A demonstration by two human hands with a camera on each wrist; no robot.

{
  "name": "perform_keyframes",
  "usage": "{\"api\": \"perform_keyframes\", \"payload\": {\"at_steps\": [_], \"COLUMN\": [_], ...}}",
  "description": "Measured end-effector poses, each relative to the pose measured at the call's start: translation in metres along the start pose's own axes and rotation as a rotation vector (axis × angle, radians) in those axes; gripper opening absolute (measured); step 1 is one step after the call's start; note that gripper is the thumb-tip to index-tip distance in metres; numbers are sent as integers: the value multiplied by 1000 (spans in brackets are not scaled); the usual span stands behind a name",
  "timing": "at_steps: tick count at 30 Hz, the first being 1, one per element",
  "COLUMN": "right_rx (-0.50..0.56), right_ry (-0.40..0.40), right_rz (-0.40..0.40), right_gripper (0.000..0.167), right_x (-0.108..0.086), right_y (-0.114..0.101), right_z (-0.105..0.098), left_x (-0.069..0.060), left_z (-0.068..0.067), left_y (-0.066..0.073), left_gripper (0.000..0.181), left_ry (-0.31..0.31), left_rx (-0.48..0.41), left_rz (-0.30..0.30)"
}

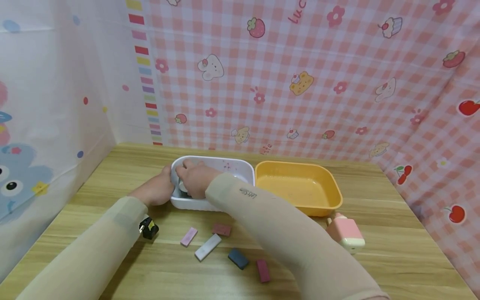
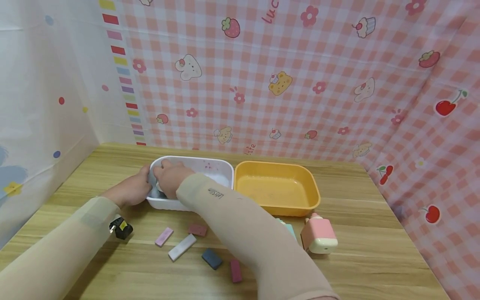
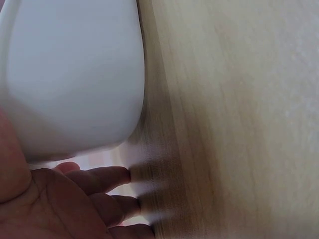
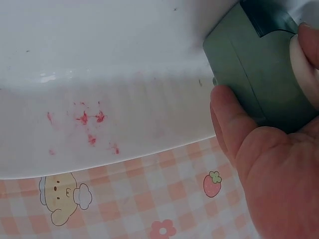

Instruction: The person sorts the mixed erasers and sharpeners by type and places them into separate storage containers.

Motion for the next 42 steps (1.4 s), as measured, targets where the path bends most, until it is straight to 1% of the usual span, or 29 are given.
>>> {"api": "perform_keyframes", "payload": {"at_steps": [4,13,19,26,31,34,42], "right_rx": [14,0,-21,-6,-26,-38,8], "right_ry": [3,8,16,-14,-17,-9,-37], "right_rz": [4,5,-3,12,3,-8,-11], "right_gripper": [56,54,53,59,62,64,76], "right_x": [-1,0,0,6,10,9,4], "right_y": [0,-1,-1,1,2,2,3], "right_z": [0,1,0,5,6,5,2], "left_x": [0,0,2,2,3,2,2], "left_z": [-1,-1,-1,0,1,1,0], "left_y": [0,2,1,-1,-2,-1,0], "left_gripper": [66,66,67,65,66,66,66], "left_ry": [8,14,12,8,3,0,-1], "left_rx": [0,-9,-14,-19,-9,-4,-2], "left_rz": [11,33,28,3,6,11,4]}}
Point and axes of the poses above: each hand's wrist, its own x-axis towards the middle knuckle, its own z-axis out of the palm, y = z × x, the point moved 7 cm from there along x, towards the middle knuckle, and after that the axes turned 1 degree about -z, right-handed, at the moved point
